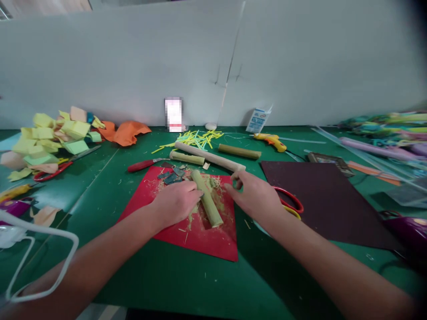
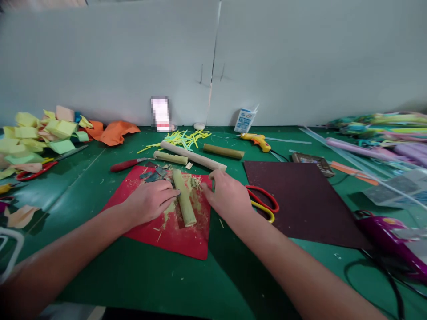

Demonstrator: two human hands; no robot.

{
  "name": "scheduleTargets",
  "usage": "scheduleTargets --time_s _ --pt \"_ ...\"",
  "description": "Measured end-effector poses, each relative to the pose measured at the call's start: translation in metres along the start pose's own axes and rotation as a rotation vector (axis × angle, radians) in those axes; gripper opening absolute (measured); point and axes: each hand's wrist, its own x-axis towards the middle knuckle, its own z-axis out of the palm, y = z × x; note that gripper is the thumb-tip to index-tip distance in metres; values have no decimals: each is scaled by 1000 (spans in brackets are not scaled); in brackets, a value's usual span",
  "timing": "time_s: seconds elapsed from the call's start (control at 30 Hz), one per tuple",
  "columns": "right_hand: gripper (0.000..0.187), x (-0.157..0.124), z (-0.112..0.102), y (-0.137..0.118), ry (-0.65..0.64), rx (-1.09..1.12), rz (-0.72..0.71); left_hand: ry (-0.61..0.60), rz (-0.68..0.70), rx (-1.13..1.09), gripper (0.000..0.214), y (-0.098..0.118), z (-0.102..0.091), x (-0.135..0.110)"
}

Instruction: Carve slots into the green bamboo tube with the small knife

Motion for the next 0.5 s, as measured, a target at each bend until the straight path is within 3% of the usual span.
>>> scheduleTargets --time_s 0.07,0.2,0.27,0.4,0.5 --pt "30 -16 -5 -11 -3 -2 -71 -3 -7 -1 26 0 0 0" --pt "45 -51 -11 -31 -137 -4 -148 3 -43 -32 28 -3 3 -4" --pt "40 -62 -9 -36 -168 1 -212 17 -53 -67 29 -3 7 -5" --pt "11 -63 3 -35 -157 -21 -270 75 -45 -140 30 -1 14 -5" --pt "13 -53 9 -32 -111 -14 -282 108 -35 -174 30 -1 18 -4"
